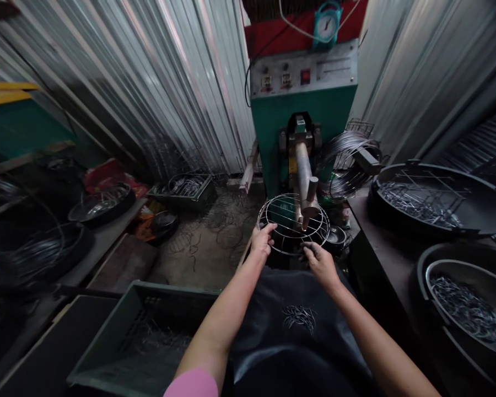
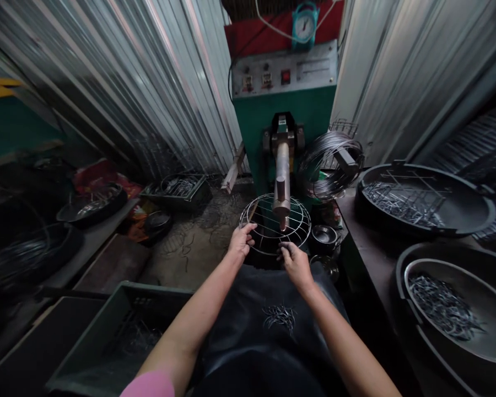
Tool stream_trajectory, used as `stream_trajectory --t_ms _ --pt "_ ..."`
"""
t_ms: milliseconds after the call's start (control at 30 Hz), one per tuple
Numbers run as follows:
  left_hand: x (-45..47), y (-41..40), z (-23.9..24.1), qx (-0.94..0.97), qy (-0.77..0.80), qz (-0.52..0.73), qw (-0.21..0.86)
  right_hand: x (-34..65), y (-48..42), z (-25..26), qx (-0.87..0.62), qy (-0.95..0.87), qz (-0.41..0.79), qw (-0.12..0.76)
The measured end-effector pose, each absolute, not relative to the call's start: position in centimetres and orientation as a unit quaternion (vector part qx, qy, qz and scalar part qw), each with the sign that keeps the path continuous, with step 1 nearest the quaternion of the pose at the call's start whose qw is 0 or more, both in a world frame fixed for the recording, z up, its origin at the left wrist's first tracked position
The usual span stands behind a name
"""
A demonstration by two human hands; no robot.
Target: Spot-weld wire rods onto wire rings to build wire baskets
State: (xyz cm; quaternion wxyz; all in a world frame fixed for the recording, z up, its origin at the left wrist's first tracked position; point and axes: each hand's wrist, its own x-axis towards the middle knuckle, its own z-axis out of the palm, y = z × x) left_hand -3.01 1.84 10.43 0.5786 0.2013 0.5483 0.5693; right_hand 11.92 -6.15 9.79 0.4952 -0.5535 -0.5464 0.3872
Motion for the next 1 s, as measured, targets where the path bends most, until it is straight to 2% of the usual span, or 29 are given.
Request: stream_trajectory --t_ms 1000 --pt "-2.30 1.23 10.42 0.156 0.518 0.612 0.577 12.32 -5.50 9.91 -0.560 -0.524 0.385 0.513"
